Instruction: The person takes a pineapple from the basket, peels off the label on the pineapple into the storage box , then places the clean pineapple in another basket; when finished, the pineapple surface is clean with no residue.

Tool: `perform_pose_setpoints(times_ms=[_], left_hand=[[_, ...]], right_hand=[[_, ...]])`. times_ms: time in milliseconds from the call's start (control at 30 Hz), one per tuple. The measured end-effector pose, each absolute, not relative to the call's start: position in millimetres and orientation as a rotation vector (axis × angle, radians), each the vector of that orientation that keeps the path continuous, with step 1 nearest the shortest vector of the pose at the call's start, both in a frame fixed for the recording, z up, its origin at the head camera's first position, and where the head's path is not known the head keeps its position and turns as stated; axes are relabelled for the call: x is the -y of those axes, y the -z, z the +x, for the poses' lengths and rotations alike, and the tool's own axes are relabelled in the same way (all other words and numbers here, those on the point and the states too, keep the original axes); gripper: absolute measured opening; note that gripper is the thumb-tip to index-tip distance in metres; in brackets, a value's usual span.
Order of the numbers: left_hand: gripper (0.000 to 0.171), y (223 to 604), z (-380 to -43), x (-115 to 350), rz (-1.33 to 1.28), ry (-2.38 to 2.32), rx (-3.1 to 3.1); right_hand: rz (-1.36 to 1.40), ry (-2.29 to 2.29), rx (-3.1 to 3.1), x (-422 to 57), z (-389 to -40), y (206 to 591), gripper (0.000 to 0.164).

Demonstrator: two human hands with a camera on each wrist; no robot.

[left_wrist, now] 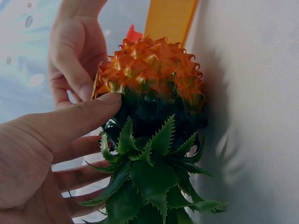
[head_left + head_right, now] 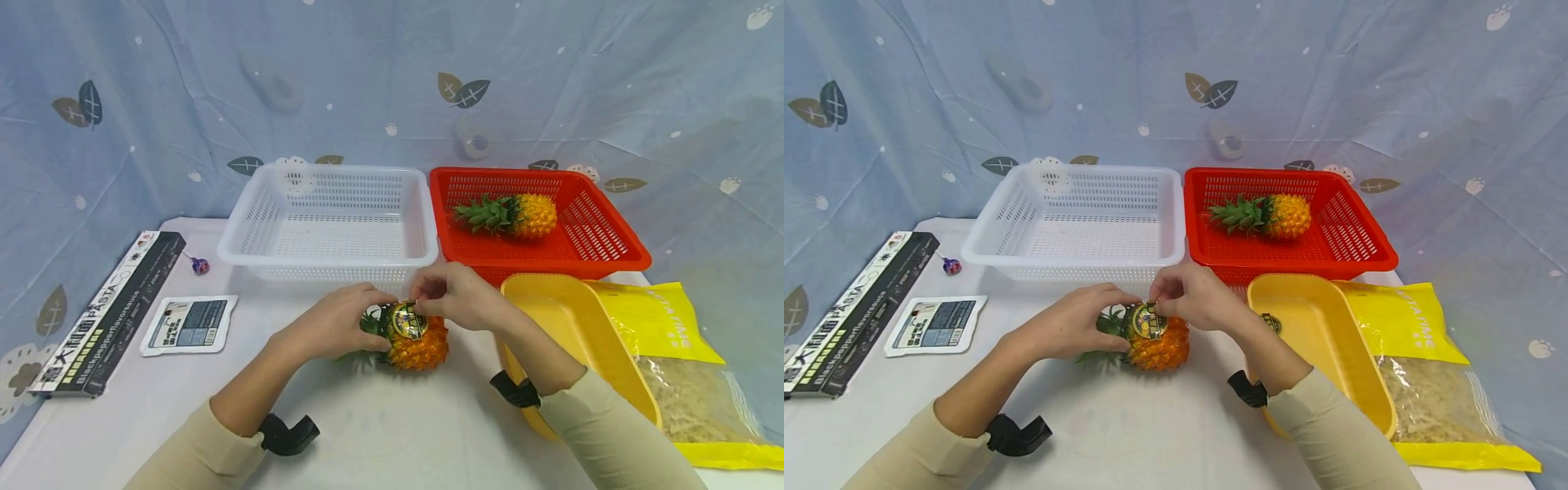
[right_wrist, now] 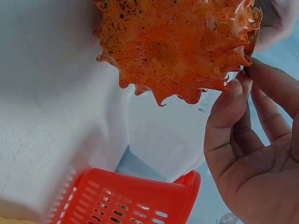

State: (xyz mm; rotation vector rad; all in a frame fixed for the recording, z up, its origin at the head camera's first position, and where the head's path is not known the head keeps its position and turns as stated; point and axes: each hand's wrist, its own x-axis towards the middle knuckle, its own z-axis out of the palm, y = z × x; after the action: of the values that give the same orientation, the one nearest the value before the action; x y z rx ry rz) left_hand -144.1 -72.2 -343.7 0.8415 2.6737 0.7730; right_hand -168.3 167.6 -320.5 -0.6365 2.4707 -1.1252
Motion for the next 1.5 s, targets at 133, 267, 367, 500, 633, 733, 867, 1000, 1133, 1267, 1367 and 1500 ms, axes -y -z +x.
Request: perform_pose_setpoints(times_ms=[133, 267, 367, 500, 633, 733, 867, 1000, 1133, 1267, 1367, 1500], left_hand=[[0.065, 344.5, -143.7, 71.8, 0.844, -0.772, -2.673], [0.064, 344.7, -143.0, 71.2, 0.848, -0.766, -2.672], [0.064, 344.2, -142.7, 71.1, 0.843, -0.760, -2.671], [0.064, 344.1, -142.6, 71.3, 0.829, -0.756, -2.671], [0.064, 344.5, -142.9, 71.3, 0.827, -0.762, -2.671], [0.063, 344.9, -142.8, 71.5, 0.824, -0.768, -2.673], [0.062, 346.1, -142.4, 71.5, 0.817, -0.773, -2.674], [0.063, 346.9, -141.7, 71.2, 0.809, -0.773, -2.675], [0.063, 346.6, -141.4, 71.2, 0.811, -0.761, -2.682], [0.063, 346.4, -141.2, 71.5, 0.823, -0.752, -2.687], [0.063, 346.6, -141.1, 71.5, 0.832, -0.750, -2.687], [0.063, 347.2, -141.2, 71.6, 0.847, -0.758, -2.682]], right_hand=[[-0.629, 1.163, -2.448, -169.4, -168.5, 320.0, 0.004], [-0.610, 1.218, -2.423, -172.1, -169.5, 320.1, 0.003], [-0.582, 1.243, -2.404, -173.9, -170.3, 320.4, 0.004], [-0.545, 1.287, -2.375, -176.3, -170.7, 320.8, 0.006], [-0.501, 1.341, -2.339, -179.9, -170.2, 318.9, 0.009], [-0.466, 1.369, -2.313, -182.9, -169.9, 316.9, 0.012], [-0.431, 1.403, -2.286, -187.8, -168.9, 314.6, 0.013], [-0.400, 1.421, -2.270, -193.7, -167.0, 312.4, 0.014], [-0.367, 1.412, -2.267, -201.5, -165.2, 308.5, 0.016], [-0.359, 1.399, -2.261, -210.8, -164.2, 303.5, 0.017], [-0.364, 1.387, -2.258, -218.4, -163.5, 299.9, 0.016], [-0.367, 1.371, -2.261, -228.3, -161.7, 295.4, 0.015]])
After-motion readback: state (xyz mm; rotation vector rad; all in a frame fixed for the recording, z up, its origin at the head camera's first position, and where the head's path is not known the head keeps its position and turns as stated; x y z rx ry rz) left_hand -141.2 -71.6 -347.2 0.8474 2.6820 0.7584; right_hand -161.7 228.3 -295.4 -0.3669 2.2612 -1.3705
